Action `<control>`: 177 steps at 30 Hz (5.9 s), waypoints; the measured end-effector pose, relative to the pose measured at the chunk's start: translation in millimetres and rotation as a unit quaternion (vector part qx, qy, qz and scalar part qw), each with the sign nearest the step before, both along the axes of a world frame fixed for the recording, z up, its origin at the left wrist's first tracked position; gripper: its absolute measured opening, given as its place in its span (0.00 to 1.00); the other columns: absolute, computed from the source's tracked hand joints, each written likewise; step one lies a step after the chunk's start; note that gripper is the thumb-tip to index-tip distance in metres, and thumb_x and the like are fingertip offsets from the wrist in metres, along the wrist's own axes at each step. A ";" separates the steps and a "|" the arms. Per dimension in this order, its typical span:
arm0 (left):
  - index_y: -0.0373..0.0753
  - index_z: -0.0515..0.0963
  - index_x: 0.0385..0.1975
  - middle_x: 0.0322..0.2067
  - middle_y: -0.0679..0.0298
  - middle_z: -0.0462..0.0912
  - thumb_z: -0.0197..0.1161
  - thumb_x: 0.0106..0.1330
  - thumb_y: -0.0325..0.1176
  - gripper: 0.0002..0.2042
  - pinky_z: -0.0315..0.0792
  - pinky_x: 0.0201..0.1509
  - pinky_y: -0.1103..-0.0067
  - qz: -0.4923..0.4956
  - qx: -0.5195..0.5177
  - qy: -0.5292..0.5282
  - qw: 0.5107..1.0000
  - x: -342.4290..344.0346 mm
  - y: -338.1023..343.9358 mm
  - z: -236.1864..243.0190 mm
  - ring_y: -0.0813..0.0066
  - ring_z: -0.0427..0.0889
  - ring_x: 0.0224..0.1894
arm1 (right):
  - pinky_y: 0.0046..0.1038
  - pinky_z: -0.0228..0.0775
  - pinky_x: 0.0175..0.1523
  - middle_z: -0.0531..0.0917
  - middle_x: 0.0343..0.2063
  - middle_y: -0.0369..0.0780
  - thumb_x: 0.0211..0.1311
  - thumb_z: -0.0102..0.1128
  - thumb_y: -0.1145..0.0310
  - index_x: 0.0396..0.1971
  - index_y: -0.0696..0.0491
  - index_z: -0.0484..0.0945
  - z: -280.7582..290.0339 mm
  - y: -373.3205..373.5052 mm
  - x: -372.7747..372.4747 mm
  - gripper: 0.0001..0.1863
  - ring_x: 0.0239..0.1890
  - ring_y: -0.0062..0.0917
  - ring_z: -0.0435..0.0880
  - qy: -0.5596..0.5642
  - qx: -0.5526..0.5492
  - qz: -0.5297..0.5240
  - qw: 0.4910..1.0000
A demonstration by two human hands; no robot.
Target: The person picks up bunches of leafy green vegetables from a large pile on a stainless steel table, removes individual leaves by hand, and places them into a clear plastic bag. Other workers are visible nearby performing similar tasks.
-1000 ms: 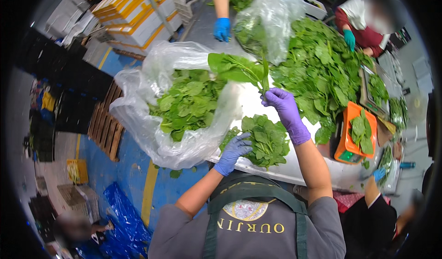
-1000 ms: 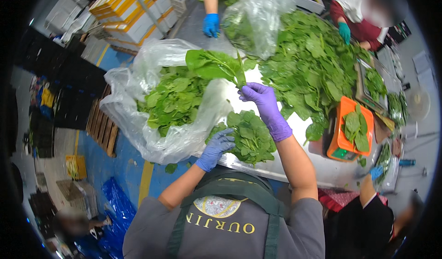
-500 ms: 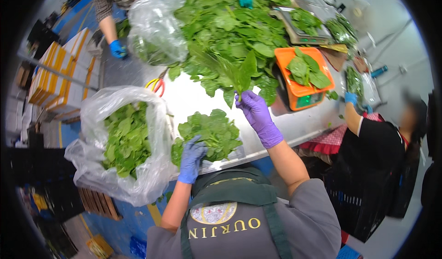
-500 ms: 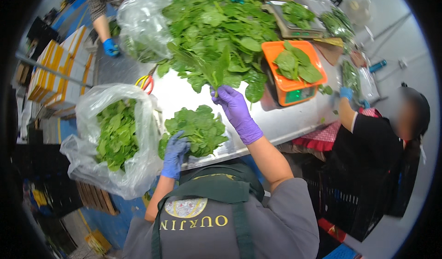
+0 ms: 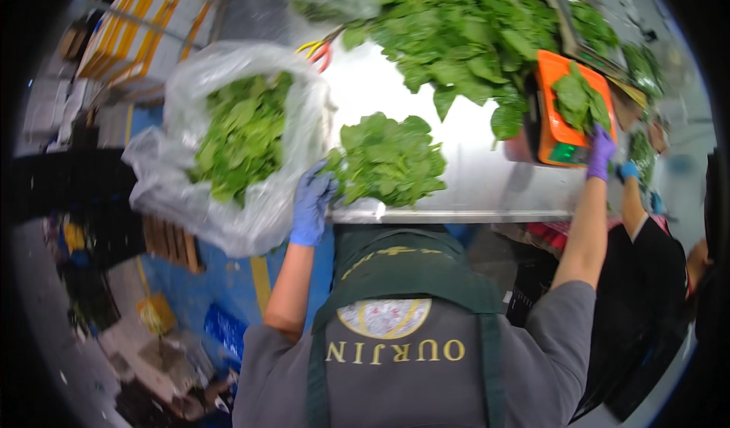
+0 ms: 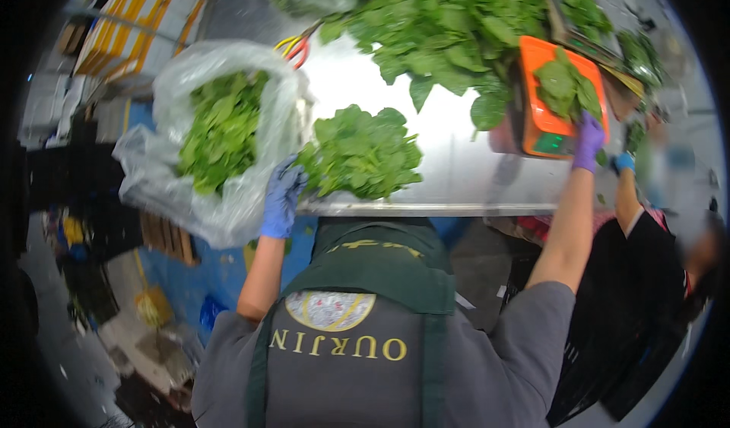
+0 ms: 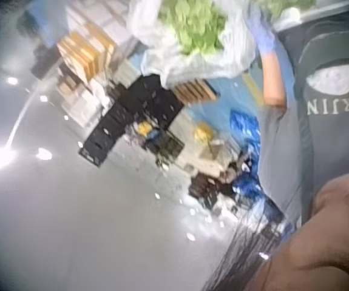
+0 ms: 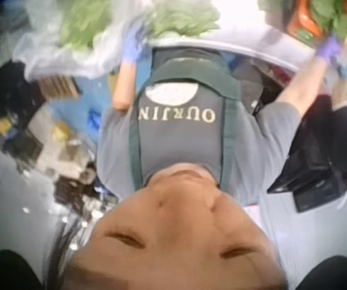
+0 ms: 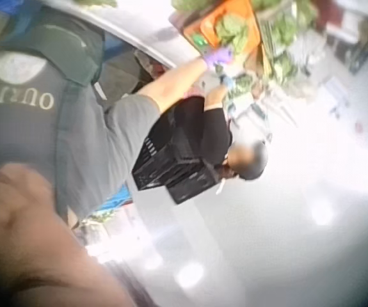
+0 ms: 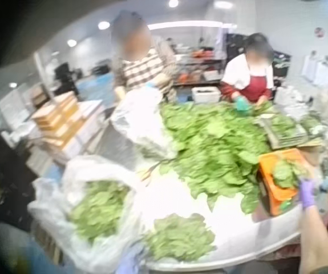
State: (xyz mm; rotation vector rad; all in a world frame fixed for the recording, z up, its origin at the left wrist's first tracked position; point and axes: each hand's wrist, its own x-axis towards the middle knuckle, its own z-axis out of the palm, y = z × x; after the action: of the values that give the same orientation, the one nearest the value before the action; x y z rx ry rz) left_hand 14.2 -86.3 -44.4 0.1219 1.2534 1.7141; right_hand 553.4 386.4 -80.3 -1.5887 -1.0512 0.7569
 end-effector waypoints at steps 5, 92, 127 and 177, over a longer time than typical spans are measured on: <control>0.31 0.72 0.45 0.32 0.61 0.79 0.56 0.60 0.25 0.13 0.73 0.34 0.85 0.036 -0.087 0.027 0.995 0.4 -31.2 -15.8 0.78 0.77 0.28 | 0.18 0.64 0.24 0.81 0.23 0.37 0.48 0.67 0.59 0.32 0.61 0.80 -6.7 -0.1 40.4 0.19 0.21 0.17 0.75 -0.040 -0.067 0.006 0.997; 0.34 0.73 0.42 0.24 0.69 0.76 0.58 0.59 0.27 0.12 0.60 0.21 0.90 -0.191 -0.142 0.038 0.971 44.0 7.3 7.9 0.89 0.67 0.19 | 0.16 0.65 0.33 0.77 0.26 0.35 0.52 0.61 0.75 0.33 0.58 0.75 81.7 -204.4 -254.0 0.08 0.27 0.16 0.74 0.290 -0.034 0.189 0.938; 0.37 0.75 0.43 0.25 0.72 0.77 0.59 0.59 0.28 0.11 0.61 0.23 0.92 -0.173 -0.123 0.013 0.977 54.4 -8.4 -12.8 0.90 0.68 0.20 | 0.35 0.69 0.29 0.77 0.18 0.41 0.40 0.61 0.66 0.14 0.52 0.75 11.7 -311.8 -387.1 0.07 0.23 0.36 0.77 -0.324 -0.009 0.501 0.803; 0.37 0.69 0.52 0.43 0.64 0.76 0.50 0.67 0.34 0.15 0.69 0.49 0.79 -0.020 0.045 -0.140 0.989 48.5 45.0 -10.8 0.76 0.75 0.43 | 0.17 0.69 0.34 0.81 0.30 0.38 0.56 0.60 0.65 0.34 0.57 0.76 63.8 -324.5 -378.2 0.11 0.32 0.19 0.80 0.221 -0.295 0.449 0.814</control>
State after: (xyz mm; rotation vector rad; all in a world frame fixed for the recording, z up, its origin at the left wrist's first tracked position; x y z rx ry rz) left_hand 62.7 -41.2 -55.1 -0.0391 0.9626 1.6862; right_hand 175.2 62.0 -16.5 -1.2022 -1.2607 2.1603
